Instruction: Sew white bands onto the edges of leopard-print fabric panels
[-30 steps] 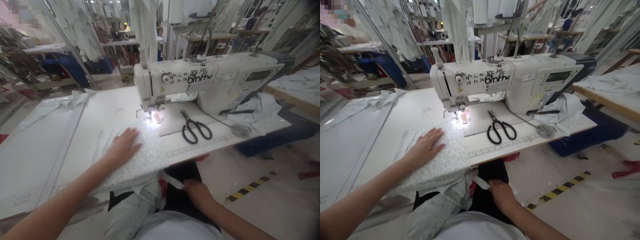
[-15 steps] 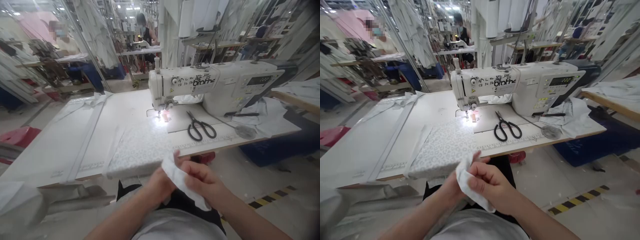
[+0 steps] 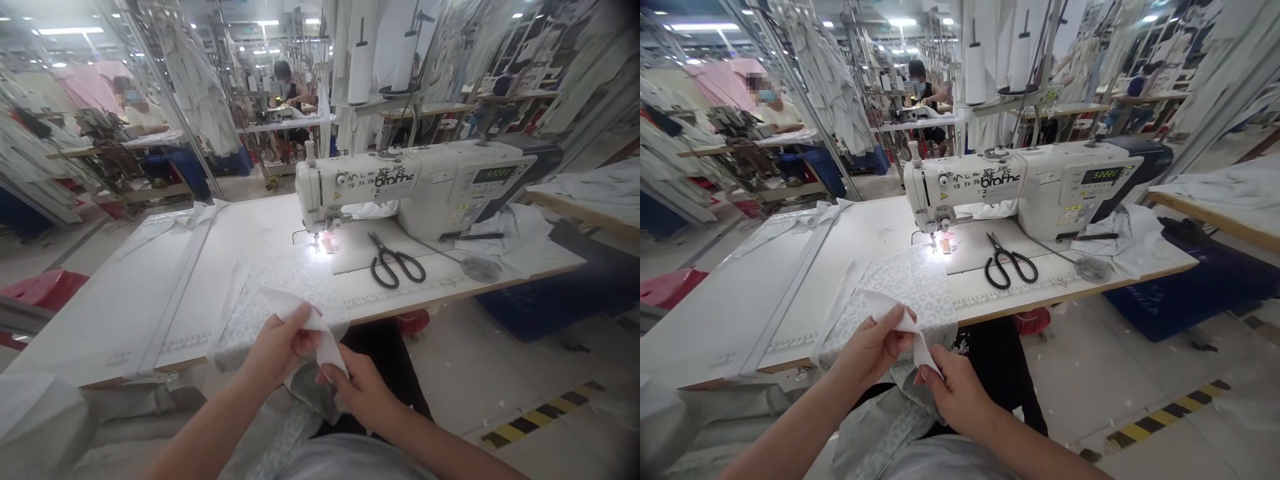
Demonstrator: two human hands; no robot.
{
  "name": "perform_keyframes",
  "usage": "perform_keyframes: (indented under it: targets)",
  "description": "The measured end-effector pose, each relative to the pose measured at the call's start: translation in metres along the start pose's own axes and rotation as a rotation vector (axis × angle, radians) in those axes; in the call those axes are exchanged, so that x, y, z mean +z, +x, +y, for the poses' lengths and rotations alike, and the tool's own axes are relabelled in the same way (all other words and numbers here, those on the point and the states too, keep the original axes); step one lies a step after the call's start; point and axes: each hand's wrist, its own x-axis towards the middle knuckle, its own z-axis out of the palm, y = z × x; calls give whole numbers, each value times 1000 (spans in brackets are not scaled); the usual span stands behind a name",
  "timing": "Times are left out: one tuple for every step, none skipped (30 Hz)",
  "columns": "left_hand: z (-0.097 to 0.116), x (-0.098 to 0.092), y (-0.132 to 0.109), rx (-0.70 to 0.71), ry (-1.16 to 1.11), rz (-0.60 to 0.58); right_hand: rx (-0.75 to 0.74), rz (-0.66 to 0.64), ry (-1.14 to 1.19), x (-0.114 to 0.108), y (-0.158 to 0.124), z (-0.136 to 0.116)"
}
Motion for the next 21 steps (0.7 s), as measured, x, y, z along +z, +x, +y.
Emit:
perform_keyframes:
  targets:
    - [5, -3, 11, 34, 160, -20, 45, 4, 57, 2, -1, 1]
    - [11, -7, 23, 70, 343, -29, 92, 8, 116, 4, -3, 3]
    - [19, -12, 37, 102, 521, -31, 127, 10, 165, 5, -5, 9]
    - [27, -18, 51, 129, 667, -32, 148, 15, 192, 5, -9, 15]
    - [34, -23, 65, 152, 766, -35, 156, 21, 193, 5, -12, 23]
    - [40, -27, 78, 167, 823, -46, 150, 33, 168, 4, -15, 32]
    - [44, -29, 91, 175, 851, -63, 136, 57, 123, 3, -16, 41]
    - [47, -31, 102, 177, 871, -82, 124, 99, 68, 2, -17, 49]
    - [48, -31, 112, 177, 901, -95, 123, 147, 18, 1, -17, 58]
    - [48, -31, 121, 178, 934, -101, 132, 188, -19, 0, -15, 65]
    - [47, -30, 129, 181, 967, -100, 145, 219, -44, -2, -13, 72]
    - [46, -30, 137, 189, 1000, -94, 152, 238, -59, -3, -9, 77]
    - [45, -30, 145, 202, 1033, -78, 142, 246, -71, -5, -5, 81]
    - [43, -30, 153, 222, 1067, -55, 113, 253, -87, -7, 0, 84]
    - [42, -30, 160, 246, 1102, -24, 75, 265, -107, -9, 5, 86]
    - [41, -31, 167, 274, 1137, 11, 38, 278, -126, -11, 10, 86]
    - [39, -31, 173, 305, 1171, 47, 9, 279, -138, -13, 15, 86]
    - [38, -32, 178, 339, 1202, 81, -4, 261, -138, -15, 19, 85]
    - [36, -32, 181, 374, 1229, 110, -2, 225, -126, -16, 21, 84]
    - [34, -33, 182, 407, 1251, 130, 11, 176, -107, -17, 22, 84]
    - [32, -33, 181, 437, 1271, 142, 29, 119, -87, -17, 20, 85]
